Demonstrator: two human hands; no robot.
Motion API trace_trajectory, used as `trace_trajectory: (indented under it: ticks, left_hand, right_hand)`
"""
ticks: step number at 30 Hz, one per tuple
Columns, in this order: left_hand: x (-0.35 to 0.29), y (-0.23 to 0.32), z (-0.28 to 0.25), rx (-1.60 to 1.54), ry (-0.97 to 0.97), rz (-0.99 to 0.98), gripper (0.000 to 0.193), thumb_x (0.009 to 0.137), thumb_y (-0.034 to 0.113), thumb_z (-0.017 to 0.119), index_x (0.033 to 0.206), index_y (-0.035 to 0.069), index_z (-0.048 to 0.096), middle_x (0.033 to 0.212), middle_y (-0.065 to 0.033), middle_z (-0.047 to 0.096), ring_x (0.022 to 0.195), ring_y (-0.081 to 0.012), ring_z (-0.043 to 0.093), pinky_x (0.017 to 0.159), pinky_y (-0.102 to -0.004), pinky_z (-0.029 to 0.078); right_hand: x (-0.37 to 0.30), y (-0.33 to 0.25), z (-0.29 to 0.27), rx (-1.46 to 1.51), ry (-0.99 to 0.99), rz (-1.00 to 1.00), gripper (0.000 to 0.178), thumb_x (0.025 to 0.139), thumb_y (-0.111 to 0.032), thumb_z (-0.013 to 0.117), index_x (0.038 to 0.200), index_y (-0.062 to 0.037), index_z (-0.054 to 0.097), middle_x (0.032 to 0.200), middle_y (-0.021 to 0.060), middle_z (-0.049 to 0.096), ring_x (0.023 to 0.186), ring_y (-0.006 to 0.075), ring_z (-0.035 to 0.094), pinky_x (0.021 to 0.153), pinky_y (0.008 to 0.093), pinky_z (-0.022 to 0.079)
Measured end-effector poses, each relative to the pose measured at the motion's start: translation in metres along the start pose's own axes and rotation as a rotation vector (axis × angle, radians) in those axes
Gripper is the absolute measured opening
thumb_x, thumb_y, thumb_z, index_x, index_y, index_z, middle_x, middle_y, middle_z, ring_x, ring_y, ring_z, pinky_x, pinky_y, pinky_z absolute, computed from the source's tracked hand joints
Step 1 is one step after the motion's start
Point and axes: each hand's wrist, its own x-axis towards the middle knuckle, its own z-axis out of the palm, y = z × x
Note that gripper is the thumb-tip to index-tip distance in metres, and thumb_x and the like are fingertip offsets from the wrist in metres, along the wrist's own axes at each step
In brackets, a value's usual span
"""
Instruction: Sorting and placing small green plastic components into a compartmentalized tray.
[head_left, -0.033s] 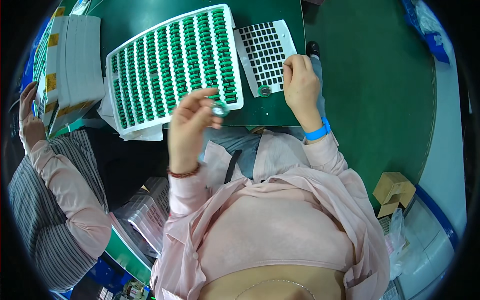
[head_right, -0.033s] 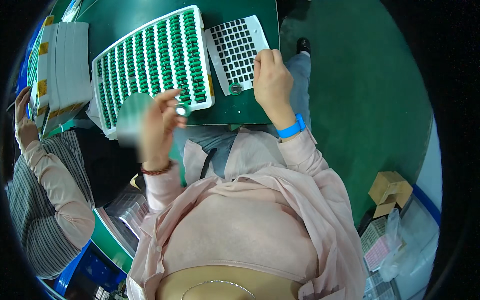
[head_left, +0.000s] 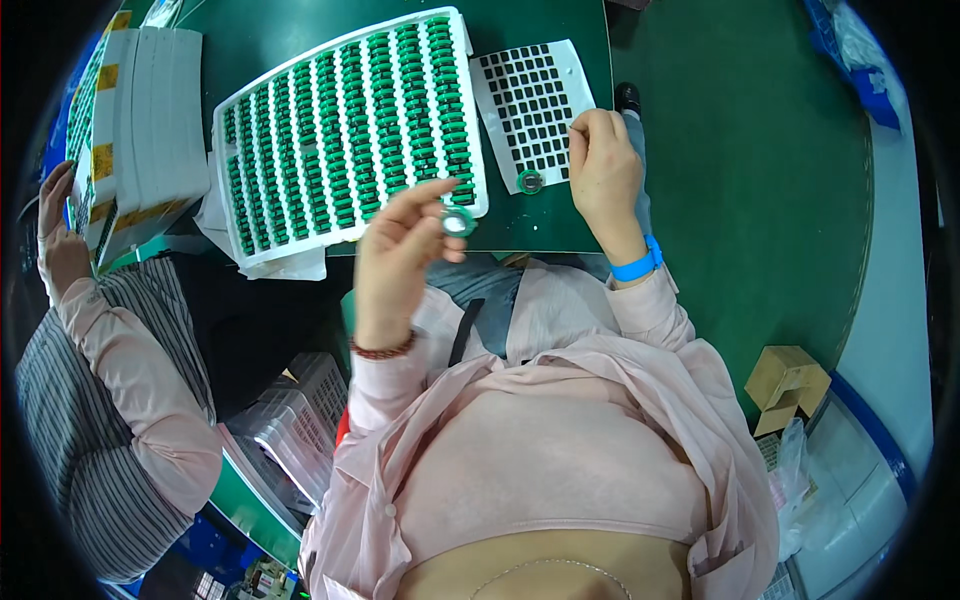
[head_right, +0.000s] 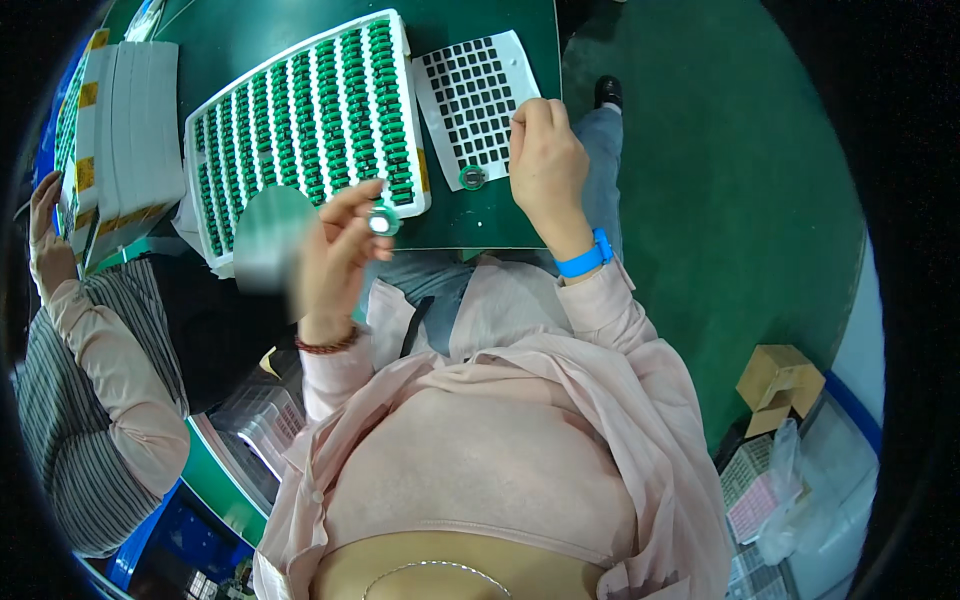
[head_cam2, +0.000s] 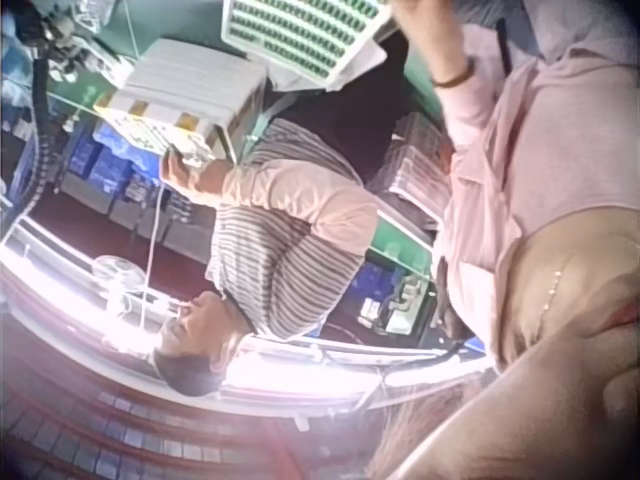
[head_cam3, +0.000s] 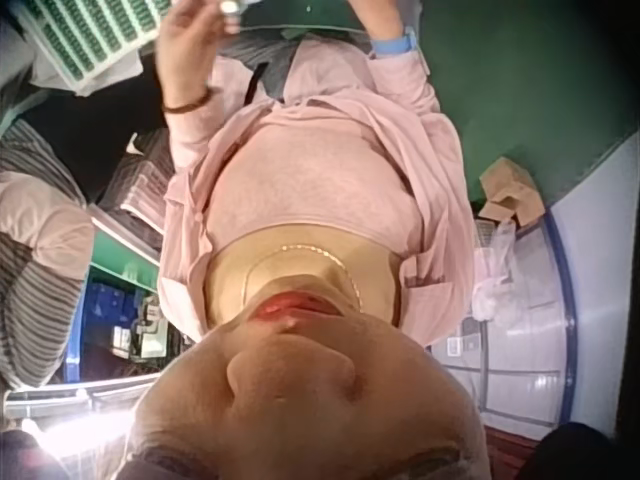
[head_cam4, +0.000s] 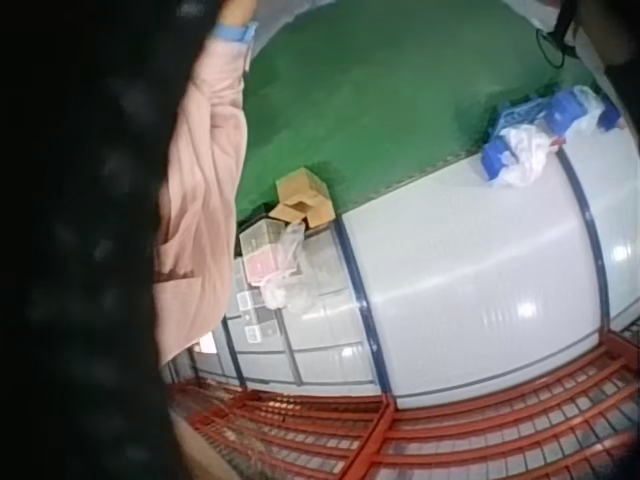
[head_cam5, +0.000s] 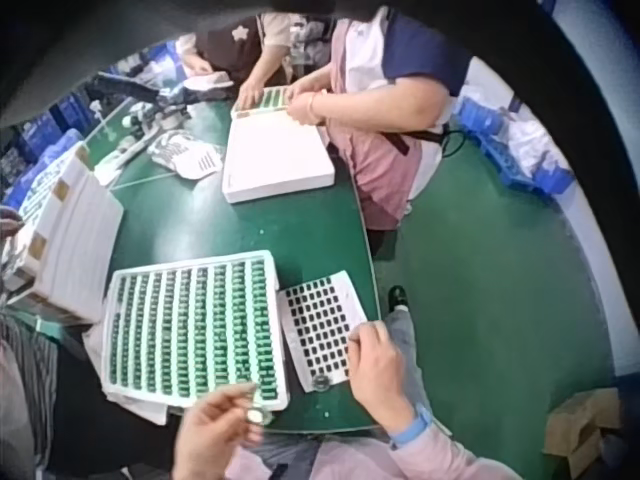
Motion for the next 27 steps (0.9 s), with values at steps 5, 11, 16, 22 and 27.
trace_trajectory:
  ticks: [5,11,16,22,27]
  left_hand:
    - [-0.002,-0.025,0.03,-0.172,0.089,0.003,0.017,0.098,0.003,0.055,0.112,-0.004,0.062,0.102,-0.011,0.068,0.084,-0.0169,0.069,0.075,-0.0301,0.06]
    - [-0.002,-0.025,0.036,-0.126,0.138,0.068,0.014,0.095,0.001,0.06,0.109,-0.003,0.061,0.098,-0.0093,0.067,0.085,-0.0174,0.069,0.074,-0.0297,0.06]
    - [-0.005,-0.025,0.044,-0.13,0.171,0.113,0.013,0.096,0.001,0.06,0.108,-0.003,0.061,0.097,-0.0088,0.067,0.084,-0.0175,0.069,0.074,-0.0294,0.059]
    - [-0.008,-0.025,0.042,-0.127,0.18,0.138,0.012,0.096,0.001,0.059,0.107,-0.004,0.061,0.096,-0.0088,0.067,0.083,-0.0173,0.069,0.073,-0.0292,0.059]
    - [-0.008,-0.024,0.044,-0.097,0.204,0.158,0.012,0.095,0.0,0.06,0.107,-0.004,0.061,0.094,-0.0091,0.067,0.081,-0.0176,0.07,0.072,-0.0291,0.059]
  right_hand:
    - [-0.002,-0.017,-0.022,0.393,-0.131,0.111,0.009,0.093,-0.007,0.062,0.098,-0.0026,0.057,0.073,0.0026,0.057,0.059,0.0085,0.056,0.052,0.0247,0.044]
    - [-0.014,-0.075,-0.047,1.094,-0.739,0.56,0.005,0.097,-0.007,0.058,0.097,-0.0028,0.055,0.077,-0.0001,0.057,0.058,0.0028,0.052,0.048,0.0166,0.04]
    - [-0.019,-0.078,-0.039,1.124,-0.711,0.563,0.006,0.099,-0.007,0.056,0.097,-0.0023,0.055,0.08,0.0007,0.058,0.059,0.0013,0.052,0.049,0.0153,0.04]
    - [-0.02,-0.086,-0.039,1.155,-0.675,0.609,0.007,0.099,-0.008,0.057,0.097,-0.0022,0.054,0.078,0.0009,0.058,0.058,0.0019,0.051,0.048,0.0155,0.04]
    - [-0.019,-0.088,-0.037,1.154,-0.656,0.611,0.007,0.098,-0.008,0.058,0.096,-0.0022,0.054,0.078,0.0005,0.057,0.057,0.0018,0.051,0.048,0.0158,0.04]
